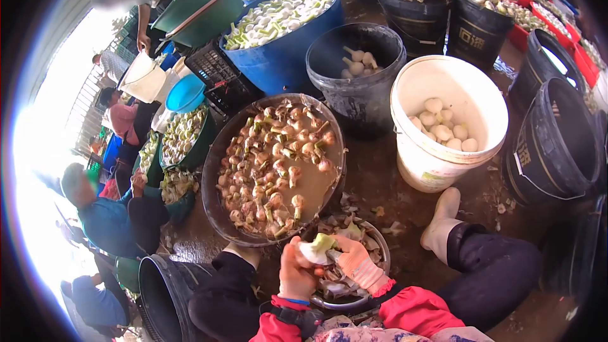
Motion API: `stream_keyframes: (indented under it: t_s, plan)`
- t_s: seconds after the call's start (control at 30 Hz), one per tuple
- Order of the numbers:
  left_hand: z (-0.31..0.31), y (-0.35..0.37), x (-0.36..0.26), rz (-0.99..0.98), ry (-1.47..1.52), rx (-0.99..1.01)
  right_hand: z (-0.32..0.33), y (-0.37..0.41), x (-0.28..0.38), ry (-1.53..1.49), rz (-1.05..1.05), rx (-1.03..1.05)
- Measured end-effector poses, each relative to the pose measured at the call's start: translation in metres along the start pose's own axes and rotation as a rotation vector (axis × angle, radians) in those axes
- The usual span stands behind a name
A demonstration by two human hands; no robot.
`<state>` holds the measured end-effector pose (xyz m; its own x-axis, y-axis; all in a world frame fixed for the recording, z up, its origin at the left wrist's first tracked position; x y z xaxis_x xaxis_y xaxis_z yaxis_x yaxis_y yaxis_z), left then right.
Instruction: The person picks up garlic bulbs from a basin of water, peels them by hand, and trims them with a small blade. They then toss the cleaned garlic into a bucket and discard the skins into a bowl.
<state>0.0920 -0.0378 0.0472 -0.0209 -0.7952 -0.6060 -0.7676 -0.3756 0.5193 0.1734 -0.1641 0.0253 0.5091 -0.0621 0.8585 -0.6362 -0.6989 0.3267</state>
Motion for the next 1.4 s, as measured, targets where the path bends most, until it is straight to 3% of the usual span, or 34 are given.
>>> stream_keyframes:
  t_s: [0.07, 0.13, 0.2, 0.23, 0.27, 0.3, 0.33, 0.37, 0.47, 0.57, 0.63, 0.67, 0.73, 0.77, 0.8, 0.87, 0.9, 0.97, 1.07, 1.13, 1.17, 1.3, 1.4]
  plan:
    - [0.0, -0.001, -0.005, 0.087, 0.114, -0.053, -0.003, -0.006, -0.004, 0.281, 0.262, 0.032]
    - [0.01, 0.001, -0.006, 0.083, 0.03, -0.05, 0.001, -0.006, -0.015, 0.202, 0.297, 0.057]
    - [0.011, 0.005, -0.001, 0.098, -0.052, -0.049, 0.012, -0.011, -0.043, -0.569, -0.04, 0.337]
    - [0.006, 0.008, 0.004, 0.012, -0.214, -0.093, -0.011, 0.003, 0.0, -0.367, -0.083, 0.119]
    - [0.002, 0.01, 0.008, -0.075, -0.377, -0.138, -0.011, 0.004, -0.001, -0.368, -0.086, 0.119]
    - [0.003, 0.005, 0.013, -0.188, -0.405, -0.157, -0.011, 0.004, -0.003, -0.14, -0.186, 0.118]
    - [0.002, 0.003, 0.008, -0.188, -0.403, -0.161, -0.011, 0.003, -0.006, 0.089, -0.283, 0.118]
    - [0.002, -0.001, 0.002, -0.159, -0.353, -0.175, -0.013, 0.004, -0.013, 0.235, -0.193, 0.077]
    - [0.008, -0.026, -0.018, -0.106, -0.335, -0.307, -0.022, 0.007, -0.021, 0.389, -0.12, 0.181]
    - [0.014, -0.041, -0.026, -0.125, -0.379, -0.261, -0.02, 0.004, -0.026, 0.335, -0.139, 0.161]
    - [0.008, -0.035, -0.02, -0.28, -0.291, -0.146, -0.013, -0.001, -0.027, 0.249, -0.101, 0.097]
    - [0.02, -0.029, -0.01, -0.338, -0.286, 0.025, -0.009, -0.004, -0.029, 0.159, -0.189, 0.085]
    - [0.033, -0.022, 0.003, -0.288, -0.795, 0.232, -0.007, -0.007, -0.033, -0.022, -0.376, 0.075]
    - [0.023, -0.01, 0.013, -0.432, -0.95, 0.153, -0.012, -0.007, -0.033, 0.284, -0.185, 0.121]
    - [0.036, -0.014, 0.012, -0.577, -1.31, 0.073, -0.016, -0.005, -0.034, 0.284, -0.188, 0.132]
    - [0.034, -0.016, 0.005, -0.382, -1.149, -0.044, -0.021, 0.0, -0.015, 0.435, -0.239, 0.168]
    - [0.032, -0.015, 0.002, -0.383, -1.15, -0.041, -0.02, 0.002, -0.016, 0.31, -0.182, 0.141]
    - [0.025, -0.014, -0.004, -0.251, -0.602, 0.1, -0.012, 0.003, -0.013, 0.319, -0.178, 0.138]
    - [0.023, -0.006, -0.006, -0.179, -0.402, 0.038, 0.005, 0.001, -0.019, 0.395, -0.212, 0.149]
    - [0.02, 0.005, -0.007, -0.157, -0.363, 0.055, 0.015, -0.001, -0.029, 0.237, -0.123, 0.191]
    - [0.018, 0.01, -0.006, -0.13, -0.324, 0.077, 0.017, -0.004, -0.03, 0.478, -0.114, 0.08]
    - [0.026, 0.03, -0.005, 0.0, -0.242, 0.208, 0.048, -0.014, -0.048, 0.655, -0.138, -0.163]
    - [0.03, 0.042, -0.012, 0.159, -0.099, 0.355, 0.069, -0.024, -0.069, 0.903, -0.181, -0.072]
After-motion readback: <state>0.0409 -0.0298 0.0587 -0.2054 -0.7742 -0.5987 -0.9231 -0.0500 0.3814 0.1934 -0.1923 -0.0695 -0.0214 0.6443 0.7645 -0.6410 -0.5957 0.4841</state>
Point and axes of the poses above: each hand's wrist, its own y-axis away from the middle knuckle, its own z-axis out of the back of the hand, x = y × z, the point moved 1 cm from there along -y, towards the middle knuckle, and after that the axes turned 6 degrees about x, right-handed, at the moved point
